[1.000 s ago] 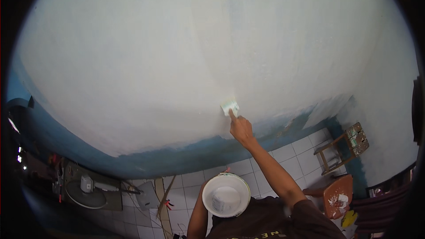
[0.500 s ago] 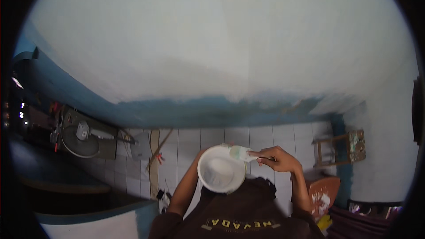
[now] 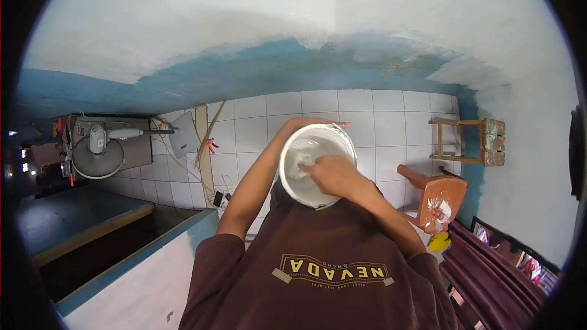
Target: The person paints a wall with a brush, repeatedly dipping the brush into a white paint bucket and applying paint to the wall surface.
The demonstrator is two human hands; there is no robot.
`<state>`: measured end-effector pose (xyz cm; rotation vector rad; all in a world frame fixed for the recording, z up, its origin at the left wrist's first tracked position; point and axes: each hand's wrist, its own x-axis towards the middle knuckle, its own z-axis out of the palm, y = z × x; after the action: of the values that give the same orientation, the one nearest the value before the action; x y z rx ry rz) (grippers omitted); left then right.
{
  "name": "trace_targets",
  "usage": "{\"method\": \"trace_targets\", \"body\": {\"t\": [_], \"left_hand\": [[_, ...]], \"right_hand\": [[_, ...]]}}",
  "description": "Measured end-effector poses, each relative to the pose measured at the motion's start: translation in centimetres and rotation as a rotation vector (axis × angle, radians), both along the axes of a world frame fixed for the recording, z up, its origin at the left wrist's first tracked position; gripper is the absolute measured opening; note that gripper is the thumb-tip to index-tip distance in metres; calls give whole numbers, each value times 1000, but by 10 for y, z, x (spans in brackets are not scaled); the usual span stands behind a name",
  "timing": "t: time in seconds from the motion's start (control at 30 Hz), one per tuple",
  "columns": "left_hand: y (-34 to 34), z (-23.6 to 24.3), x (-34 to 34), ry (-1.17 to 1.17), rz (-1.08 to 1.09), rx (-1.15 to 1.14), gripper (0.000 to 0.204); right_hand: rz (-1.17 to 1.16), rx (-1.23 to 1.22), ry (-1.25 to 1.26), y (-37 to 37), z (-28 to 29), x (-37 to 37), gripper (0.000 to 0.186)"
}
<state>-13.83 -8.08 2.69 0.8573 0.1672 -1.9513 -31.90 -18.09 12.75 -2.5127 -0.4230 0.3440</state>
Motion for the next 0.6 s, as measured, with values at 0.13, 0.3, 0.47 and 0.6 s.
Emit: {"method": "trace_targets", "body": {"t": [0.13, 0.3, 0.47, 0.6], "left_hand": [[6, 0, -2, -14, 8, -17, 44], [-3, -3, -2, -39, -5, -30, 43], [1, -2, 0, -67, -5, -39, 42], [11, 2, 0, -100, 6, -28, 42]], "right_hand": [[143, -36, 170, -9, 16, -2, 33], [55, 24, 35, -17, 18, 10, 36], [39, -38, 58, 7, -12, 8, 37], [191, 41, 202, -16, 12, 23, 38]]}}
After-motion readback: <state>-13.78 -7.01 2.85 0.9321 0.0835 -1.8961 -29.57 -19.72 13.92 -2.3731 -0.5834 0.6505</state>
